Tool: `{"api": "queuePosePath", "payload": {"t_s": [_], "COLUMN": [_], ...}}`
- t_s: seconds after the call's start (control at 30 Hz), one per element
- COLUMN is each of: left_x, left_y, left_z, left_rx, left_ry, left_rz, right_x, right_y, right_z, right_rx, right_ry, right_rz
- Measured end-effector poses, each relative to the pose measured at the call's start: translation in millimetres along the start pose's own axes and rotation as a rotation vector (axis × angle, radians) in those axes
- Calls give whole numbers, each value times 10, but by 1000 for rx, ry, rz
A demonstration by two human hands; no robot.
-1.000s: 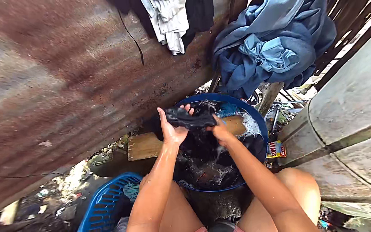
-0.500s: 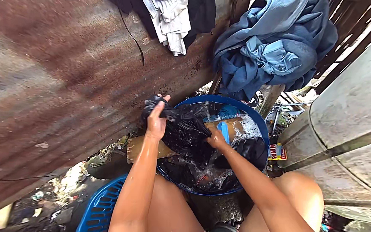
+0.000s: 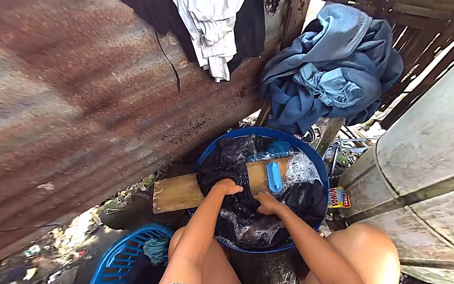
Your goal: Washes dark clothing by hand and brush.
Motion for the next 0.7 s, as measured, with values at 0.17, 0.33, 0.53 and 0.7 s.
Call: {"api": "queuePosePath", "payload": {"t_s": [0.17, 0.33, 0.53, 0.7], "left_x": [125, -4, -196, 170], "left_y": [197, 437, 577, 213], "left_z": [219, 754, 1328, 1640], "left_rx": [7, 22, 234, -15], "left_ry": [11, 563, 1693, 1358], "left_rz": [168, -25, -481, -581], "right_x": [-262, -708, -1269, -1207], "right_y": [138, 211, 502, 214], "right_z": [-42, 160, 523, 508], "right_rx": [-56, -98, -433, -462], "right_ry": [-93, -218, -204, 36], "right_rz": [-31, -261, -964, -904]}}
Point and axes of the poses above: each hand's wrist, its own y-axis away from the middle knuckle, its own x-axis out of the palm, z = x × y, the point moved 4 cm from there along -y, towards the middle knuckle, and after that the axes turned 3 degrees about -z, right-handed, at the moved point
